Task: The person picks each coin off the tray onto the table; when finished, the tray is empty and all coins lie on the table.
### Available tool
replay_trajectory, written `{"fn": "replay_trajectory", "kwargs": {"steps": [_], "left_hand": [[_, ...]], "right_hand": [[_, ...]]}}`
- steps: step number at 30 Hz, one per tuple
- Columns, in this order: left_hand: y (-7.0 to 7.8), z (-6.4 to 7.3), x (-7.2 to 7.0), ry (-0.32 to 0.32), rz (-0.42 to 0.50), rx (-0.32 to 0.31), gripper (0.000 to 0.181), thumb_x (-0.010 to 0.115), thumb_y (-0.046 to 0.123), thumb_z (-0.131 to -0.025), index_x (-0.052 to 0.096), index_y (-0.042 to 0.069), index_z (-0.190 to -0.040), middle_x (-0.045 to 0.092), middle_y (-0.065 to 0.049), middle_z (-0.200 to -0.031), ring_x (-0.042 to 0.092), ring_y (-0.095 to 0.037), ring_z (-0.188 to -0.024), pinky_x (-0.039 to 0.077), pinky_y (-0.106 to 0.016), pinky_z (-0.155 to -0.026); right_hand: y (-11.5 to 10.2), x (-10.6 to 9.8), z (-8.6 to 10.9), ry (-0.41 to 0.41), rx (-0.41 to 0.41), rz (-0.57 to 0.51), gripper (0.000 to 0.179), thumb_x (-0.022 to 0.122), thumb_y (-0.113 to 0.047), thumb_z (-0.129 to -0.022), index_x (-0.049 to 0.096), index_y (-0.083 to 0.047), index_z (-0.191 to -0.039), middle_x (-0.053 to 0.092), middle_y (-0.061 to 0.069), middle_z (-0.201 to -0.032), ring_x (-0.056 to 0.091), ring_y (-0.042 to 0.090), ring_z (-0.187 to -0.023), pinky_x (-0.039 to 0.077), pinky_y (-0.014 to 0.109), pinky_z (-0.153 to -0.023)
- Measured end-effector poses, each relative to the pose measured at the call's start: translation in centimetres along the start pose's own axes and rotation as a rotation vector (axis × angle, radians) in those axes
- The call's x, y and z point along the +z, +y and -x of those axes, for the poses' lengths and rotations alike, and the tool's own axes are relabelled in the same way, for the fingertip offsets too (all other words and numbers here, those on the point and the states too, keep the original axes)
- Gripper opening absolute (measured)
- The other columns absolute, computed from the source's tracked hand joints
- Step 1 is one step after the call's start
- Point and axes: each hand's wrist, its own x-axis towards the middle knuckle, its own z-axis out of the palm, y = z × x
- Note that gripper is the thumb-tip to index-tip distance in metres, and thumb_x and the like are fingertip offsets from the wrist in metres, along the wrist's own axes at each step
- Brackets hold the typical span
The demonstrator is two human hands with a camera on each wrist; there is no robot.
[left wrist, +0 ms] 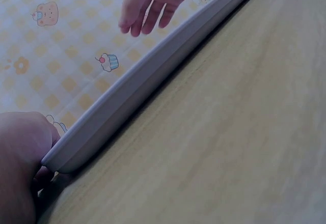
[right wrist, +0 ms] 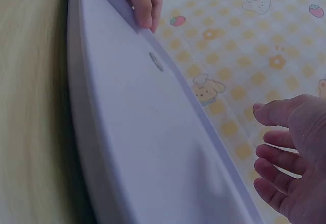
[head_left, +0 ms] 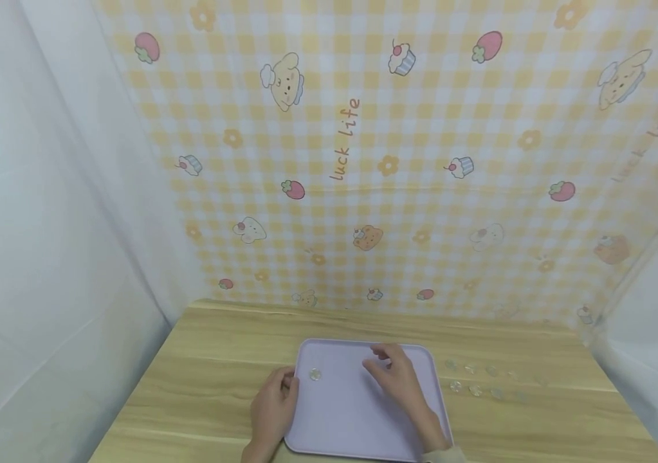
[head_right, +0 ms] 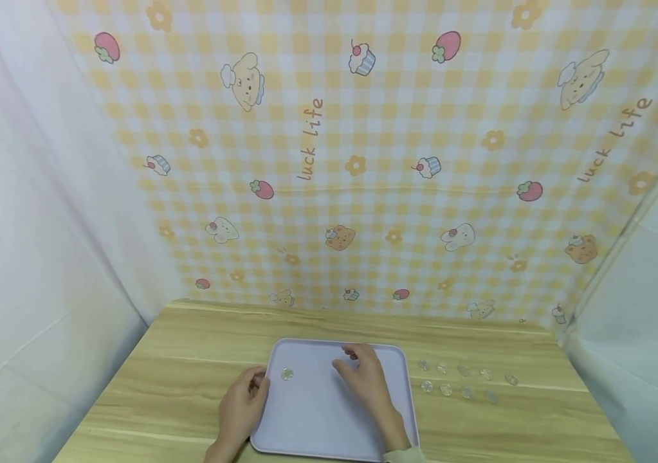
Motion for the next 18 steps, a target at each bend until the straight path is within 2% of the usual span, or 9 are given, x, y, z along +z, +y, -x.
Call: {"fn": "replay_trajectory", "kwargs": {"steps": [8, 11, 18], "left_hand": [[-0.2, -0.1, 0.1, -0.024, -0.005, -0.014, 0.019, 0.070, 0.018, -0.090, 0.072, 0.013, -0.108, 0.063, 0.009, -0.079, 0.044, 0.001, -0.055, 0.037, -0.019, -0.052], [-0.3, 0.0, 0.0, -0.007, 0.000, 0.003, 0.018, 0.070, 0.016, -0.089, 0.072, 0.012, -0.107, 0.063, 0.009, -0.079, 0.043, 0.002, -0.055, 0.036, -0.019, -0.052], [-0.2, 0.1, 0.0, 0.037, 0.001, 0.052, 0.018, 0.073, 0.013, -0.086, 0.073, 0.011, -0.104, 0.063, 0.010, -0.078, 0.041, 0.004, -0.055, 0.035, -0.018, -0.051]], "right_hand": [[-0.9, 2.7, -0.1, -0.024, -0.032, -0.032, 0.036, 0.076, -0.025, -0.086, 0.068, -0.005, -0.115, 0.068, 0.009, -0.110, 0.063, 0.025, -0.102, 0.053, 0.035, -0.086], [-1.2, 3.4, -0.2, -0.020, -0.036, -0.031, 0.035, 0.077, -0.025, -0.085, 0.069, -0.006, -0.113, 0.069, 0.008, -0.108, 0.063, 0.026, -0.101, 0.052, 0.037, -0.087], [-1.8, 5.2, -0.7, -0.018, -0.123, -0.013, 0.033, 0.077, -0.022, -0.084, 0.069, -0.003, -0.109, 0.070, 0.009, -0.103, 0.062, 0.026, -0.095, 0.051, 0.038, -0.085]]}}
